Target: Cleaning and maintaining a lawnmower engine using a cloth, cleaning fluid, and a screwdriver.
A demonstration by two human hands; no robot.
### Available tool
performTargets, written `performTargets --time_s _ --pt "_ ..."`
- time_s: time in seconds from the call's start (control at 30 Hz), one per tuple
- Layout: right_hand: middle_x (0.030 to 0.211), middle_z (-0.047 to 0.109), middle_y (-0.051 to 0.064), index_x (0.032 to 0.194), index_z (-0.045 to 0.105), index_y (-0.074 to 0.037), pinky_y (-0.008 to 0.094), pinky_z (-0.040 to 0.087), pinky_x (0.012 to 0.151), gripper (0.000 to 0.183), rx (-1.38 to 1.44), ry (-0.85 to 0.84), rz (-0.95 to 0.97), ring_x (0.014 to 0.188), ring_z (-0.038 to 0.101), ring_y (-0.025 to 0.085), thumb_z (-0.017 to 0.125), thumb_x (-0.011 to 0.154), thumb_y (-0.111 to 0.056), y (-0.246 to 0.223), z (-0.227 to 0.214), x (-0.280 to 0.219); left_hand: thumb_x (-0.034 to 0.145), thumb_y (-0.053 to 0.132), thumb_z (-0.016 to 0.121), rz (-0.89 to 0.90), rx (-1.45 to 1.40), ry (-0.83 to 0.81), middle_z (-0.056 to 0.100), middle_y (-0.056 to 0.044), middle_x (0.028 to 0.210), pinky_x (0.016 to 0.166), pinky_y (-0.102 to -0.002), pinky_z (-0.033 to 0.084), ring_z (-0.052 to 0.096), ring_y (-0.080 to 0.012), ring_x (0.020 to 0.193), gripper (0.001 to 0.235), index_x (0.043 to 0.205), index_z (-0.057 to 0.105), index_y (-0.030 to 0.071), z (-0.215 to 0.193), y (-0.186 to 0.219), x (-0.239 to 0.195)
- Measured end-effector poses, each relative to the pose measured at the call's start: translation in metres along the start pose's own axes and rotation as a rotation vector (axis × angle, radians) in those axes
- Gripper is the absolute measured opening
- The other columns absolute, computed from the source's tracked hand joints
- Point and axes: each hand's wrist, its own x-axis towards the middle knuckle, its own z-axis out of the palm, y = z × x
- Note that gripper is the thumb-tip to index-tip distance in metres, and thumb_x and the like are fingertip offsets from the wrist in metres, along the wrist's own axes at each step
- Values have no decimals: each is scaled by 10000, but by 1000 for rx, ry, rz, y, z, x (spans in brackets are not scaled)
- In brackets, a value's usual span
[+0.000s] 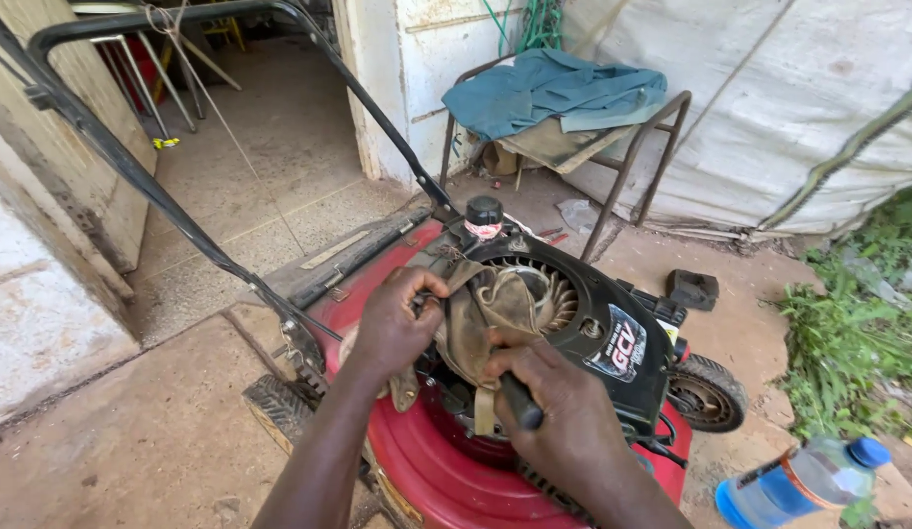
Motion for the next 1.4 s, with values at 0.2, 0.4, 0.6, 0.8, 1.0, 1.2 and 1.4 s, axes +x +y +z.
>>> performTargets --time_s 0.2,0.4,0.6,0.8,1.0,1.2,1.4 --pt "1287 704 16 887 634 -130 400 583 848 239 -180 -53 -214 1066 738 257 758 702 -42 2 37 8 828 62 675 30 113 130 701 -35 895 614 -357 520 633 -195 672 217 1003 747 167 8 14 0" --pt "1220 681 48 872 642 -159 456 531 771 70 -262 -78 -153 1007 702 277 704 844 -143 -1 66 11 882 136 637 -75 53 56 764 -58 1292 953 -394 577 743 -239 1172 517 1396 634 191 9 10 -4" --pt "1142 786 93 927 641 -100 388 595 886 253 138 -7 -140 1058 773 241 802 733 -111 -14 32 5 903 35 667 -1 -169 38 700 -50 1108 789 -291 505 619 -155 901 365 1226 784 156 4 10 -10" --pt "1271 779 124 950 707 -49 398 570 996 84 348 38 -2 1210 740 245 710 868 -64 -5 18 -15 805 -74 678 122 -338 20 676 -12 917 840 -278 479 595 -143 872 187 869 745 89 5 -15 -2" --pt "1243 803 116 976 743 -47 415 582 1054 190 275 162 -72 1124 777 244 696 794 -21 17 33 15 784 -6 729 105 -99 161 704 -1 903 680 -280 483 605 -142 794 172 882 752 133 17 -6 -3" --pt "1283 783 109 985 719 -105 431 647 947 265 435 34 -79 1174 750 263 656 771 39 19 28 8 790 -77 686 32 -297 133 641 -20 909 703 -254 437 537 -125 776 185 851 747 87 15 -11 -6" --pt "1156 778 124 879 671 -71 401 615 987 192 85 18 -247 1075 776 271 713 709 6 14 43 19 765 -17 704 51 -160 153 721 -39 1066 752 -285 509 632 -158 930 182 870 754 124 21 -4 -5"
